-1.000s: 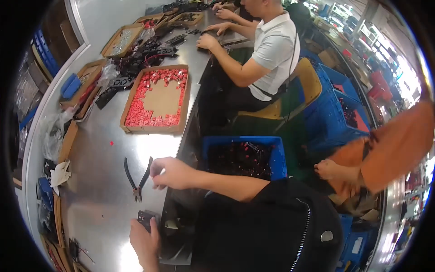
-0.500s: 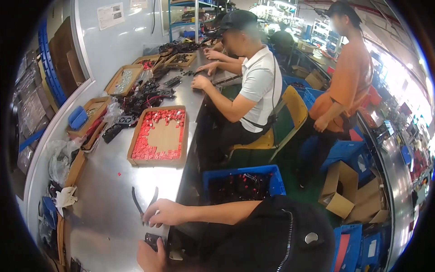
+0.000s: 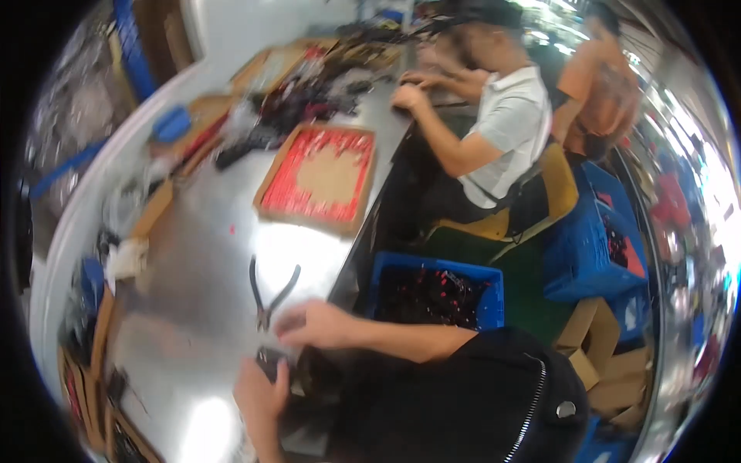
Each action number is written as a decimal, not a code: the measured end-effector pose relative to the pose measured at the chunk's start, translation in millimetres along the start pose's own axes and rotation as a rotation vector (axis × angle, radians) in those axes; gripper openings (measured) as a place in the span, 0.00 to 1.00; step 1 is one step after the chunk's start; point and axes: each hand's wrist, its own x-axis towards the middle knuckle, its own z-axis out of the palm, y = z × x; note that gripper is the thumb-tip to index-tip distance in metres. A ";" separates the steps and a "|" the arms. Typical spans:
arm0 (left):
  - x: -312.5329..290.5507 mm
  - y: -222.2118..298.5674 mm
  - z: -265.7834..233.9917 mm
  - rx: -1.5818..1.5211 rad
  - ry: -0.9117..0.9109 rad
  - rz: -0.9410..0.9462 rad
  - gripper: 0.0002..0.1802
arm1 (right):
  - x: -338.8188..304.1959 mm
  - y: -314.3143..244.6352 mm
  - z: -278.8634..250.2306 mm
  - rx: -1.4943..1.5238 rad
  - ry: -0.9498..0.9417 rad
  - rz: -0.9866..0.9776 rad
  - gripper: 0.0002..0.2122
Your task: The recorder is assembling small components, connecting wires and using pliers at a factory workbench.
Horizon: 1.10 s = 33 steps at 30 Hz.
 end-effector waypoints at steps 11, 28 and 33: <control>23.6 14.1 -10.7 -0.090 -0.024 0.080 0.33 | 1.4 -0.1 -14.3 -0.029 0.036 -0.108 0.12; 17.5 4.2 -10.4 -0.104 -0.055 0.106 0.32 | 27.1 -11.5 -1.3 -0.231 -0.186 -0.215 0.10; 18.7 3.7 -7.9 -0.124 -0.038 0.110 0.33 | 24.3 -21.6 1.1 -0.058 -0.126 0.064 0.09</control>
